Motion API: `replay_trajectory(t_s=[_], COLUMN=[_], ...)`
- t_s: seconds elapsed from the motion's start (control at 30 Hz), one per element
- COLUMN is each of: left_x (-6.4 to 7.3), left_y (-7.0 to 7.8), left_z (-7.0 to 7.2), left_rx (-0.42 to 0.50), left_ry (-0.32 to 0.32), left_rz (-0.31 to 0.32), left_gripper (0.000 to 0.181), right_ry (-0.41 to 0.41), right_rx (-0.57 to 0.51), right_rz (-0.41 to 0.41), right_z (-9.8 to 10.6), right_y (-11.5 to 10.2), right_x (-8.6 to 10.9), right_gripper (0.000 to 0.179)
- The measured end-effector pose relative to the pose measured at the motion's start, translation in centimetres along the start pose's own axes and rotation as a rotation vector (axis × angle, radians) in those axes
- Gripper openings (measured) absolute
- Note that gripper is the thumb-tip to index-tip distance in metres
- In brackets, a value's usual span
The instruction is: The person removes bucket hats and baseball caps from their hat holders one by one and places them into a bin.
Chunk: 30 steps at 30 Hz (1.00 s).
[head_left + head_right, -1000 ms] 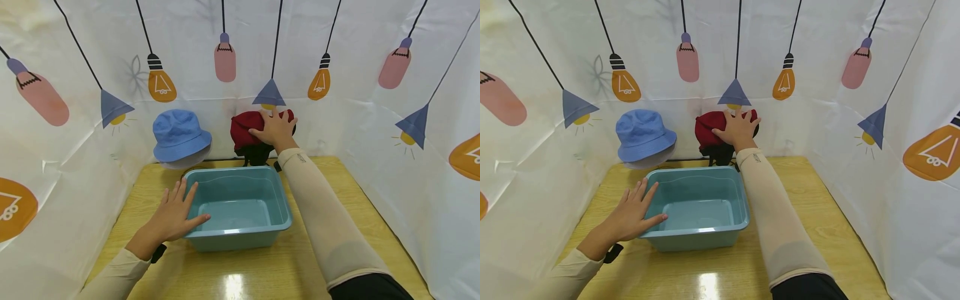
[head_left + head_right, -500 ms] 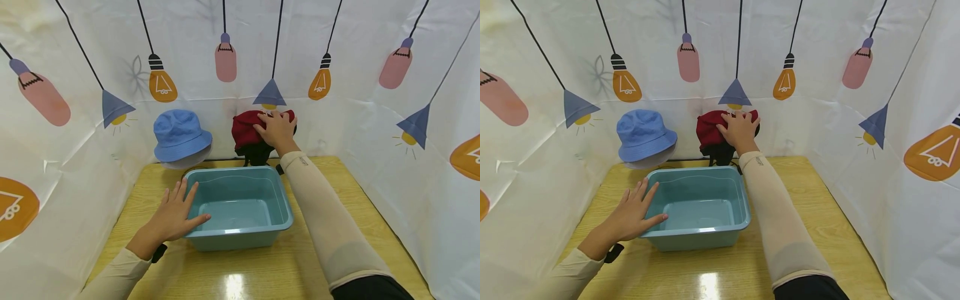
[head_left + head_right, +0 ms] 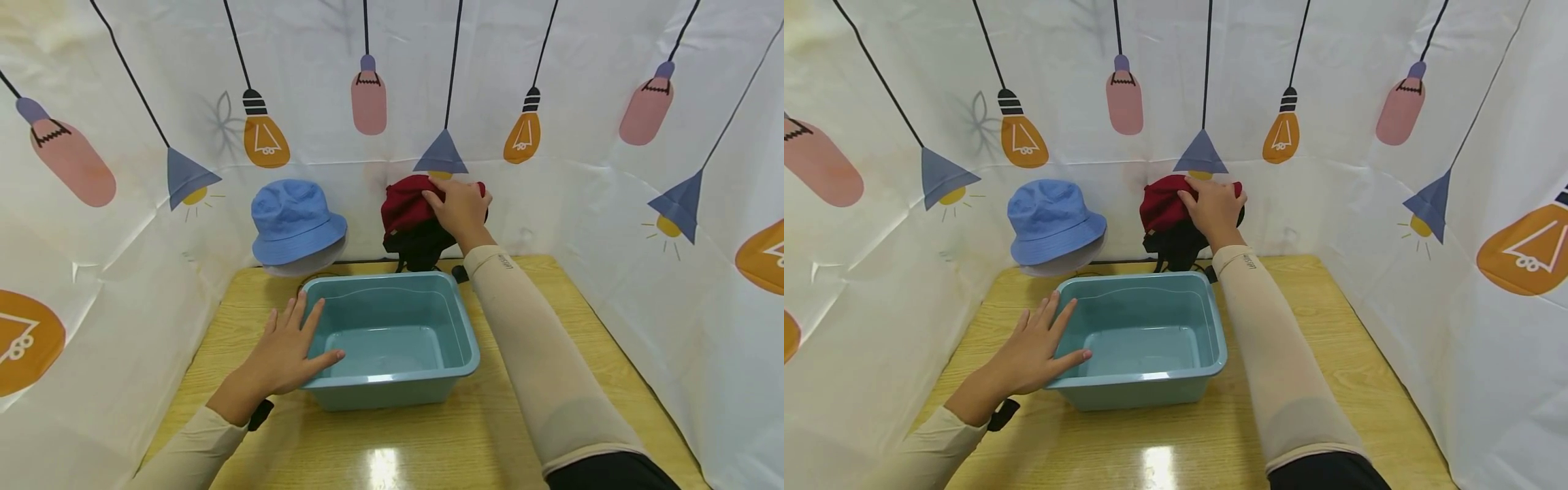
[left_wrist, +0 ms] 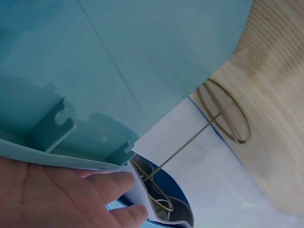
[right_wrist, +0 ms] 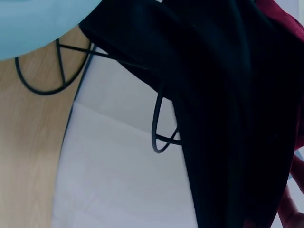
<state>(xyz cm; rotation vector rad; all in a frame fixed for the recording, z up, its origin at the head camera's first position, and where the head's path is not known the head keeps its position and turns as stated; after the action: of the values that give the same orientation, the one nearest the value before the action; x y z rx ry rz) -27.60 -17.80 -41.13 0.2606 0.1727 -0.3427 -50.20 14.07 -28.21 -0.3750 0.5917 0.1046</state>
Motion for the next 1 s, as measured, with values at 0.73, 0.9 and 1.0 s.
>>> replay_trajectory(t_s=[0.73, 0.9, 1.0], left_x=[0.2, 0.1, 0.1], left_y=[-0.3, -0.3, -0.3], left_z=[-0.4, -0.3, -0.1], left_rx=[0.014, 0.016, 0.017], left_ry=[-0.007, -0.009, -0.003], left_rz=[0.01, 0.013, 0.013], left_gripper=[0.108, 0.108, 0.108], right_ry=[0.476, 0.593, 0.632], right_rx=[-0.265, -0.299, -0.331], right_rz=[0.009, 0.023, 0.031], right_z=[3.2, 4.4, 5.2], right_y=[-1.8, -2.4, -2.9], right_x=[0.0, 0.0, -0.1], right_gripper=[0.029, 0.027, 0.027])
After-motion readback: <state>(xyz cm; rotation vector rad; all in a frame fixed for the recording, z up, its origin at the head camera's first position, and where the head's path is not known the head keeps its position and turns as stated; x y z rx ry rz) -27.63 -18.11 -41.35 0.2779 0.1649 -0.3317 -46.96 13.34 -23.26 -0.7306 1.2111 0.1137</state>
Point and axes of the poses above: each hand's wrist, its own x-axis away from the middle knuckle, its own z-axis out of the back of the hand, y = z × x, the point moved 8 cm from there along -x, towards the middle knuckle, and after that the axes turned 7 degrees about y, right-handed, at the moved point
